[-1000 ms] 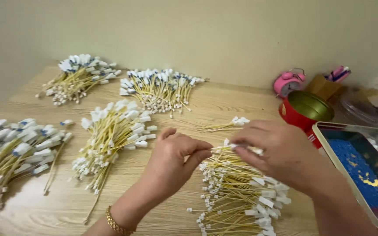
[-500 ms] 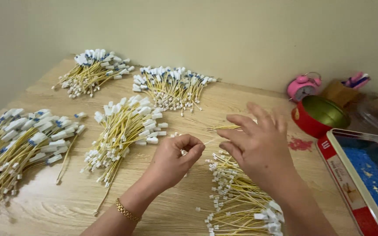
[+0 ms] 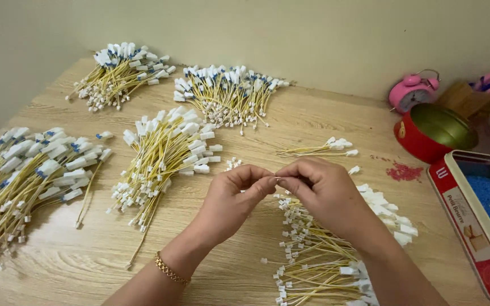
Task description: Assembling small white plastic connectors onto the ends of yellow wires.
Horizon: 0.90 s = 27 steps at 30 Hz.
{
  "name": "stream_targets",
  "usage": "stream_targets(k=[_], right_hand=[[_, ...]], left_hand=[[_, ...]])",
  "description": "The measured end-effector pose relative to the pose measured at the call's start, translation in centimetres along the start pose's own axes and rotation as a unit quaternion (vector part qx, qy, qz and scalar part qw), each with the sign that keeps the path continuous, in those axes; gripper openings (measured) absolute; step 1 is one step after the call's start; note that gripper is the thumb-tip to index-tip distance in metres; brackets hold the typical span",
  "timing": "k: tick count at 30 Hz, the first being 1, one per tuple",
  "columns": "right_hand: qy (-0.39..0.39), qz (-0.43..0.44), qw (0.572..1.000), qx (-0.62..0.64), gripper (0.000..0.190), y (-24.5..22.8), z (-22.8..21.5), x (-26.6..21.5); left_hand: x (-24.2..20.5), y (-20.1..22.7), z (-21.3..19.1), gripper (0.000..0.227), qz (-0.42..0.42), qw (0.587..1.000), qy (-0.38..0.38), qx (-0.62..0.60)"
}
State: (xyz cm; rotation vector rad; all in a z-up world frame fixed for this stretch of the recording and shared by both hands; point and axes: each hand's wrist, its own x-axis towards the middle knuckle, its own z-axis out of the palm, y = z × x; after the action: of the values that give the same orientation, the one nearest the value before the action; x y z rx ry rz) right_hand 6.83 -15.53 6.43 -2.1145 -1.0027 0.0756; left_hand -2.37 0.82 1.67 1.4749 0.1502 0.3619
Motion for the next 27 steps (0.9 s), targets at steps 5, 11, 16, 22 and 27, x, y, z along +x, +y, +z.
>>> stream_targets(k=[5, 11, 16, 22, 27], right_hand=[[0.009, 0.056, 0.994, 0.088, 0.008, 0.8, 0.1, -0.5], [0.018, 0.103, 0.985, 0.14, 0.011, 0.0, -0.2, -0.5], [0.02, 0.12, 0.983, 0.141, 0.012, 0.2, -0.4, -0.6], [0.014, 0.114, 0.984, 0.139, 0.011, -0.1, -0.6, -0.8], [-0.004, 0.082, 0.985, 0.155, 0.014, -0.7, -0.5, -0.9]], left_hand=[[0.1, -1.7, 1.1, 0.016, -0.024, 0.996, 0.015, -0.086], [0.0, -2.0, 1.0, 0.02, -0.033, 0.992, 0.048, -0.114], [0.5, -2.4, 0.6, 0.019, -0.029, 0.991, 0.058, -0.119], [0.5, -2.4, 0.6, 0.013, -0.013, 0.991, 0.056, -0.121], [0.5, -2.8, 0.1, 0.009, 0.056, 0.996, 0.038, -0.05]])
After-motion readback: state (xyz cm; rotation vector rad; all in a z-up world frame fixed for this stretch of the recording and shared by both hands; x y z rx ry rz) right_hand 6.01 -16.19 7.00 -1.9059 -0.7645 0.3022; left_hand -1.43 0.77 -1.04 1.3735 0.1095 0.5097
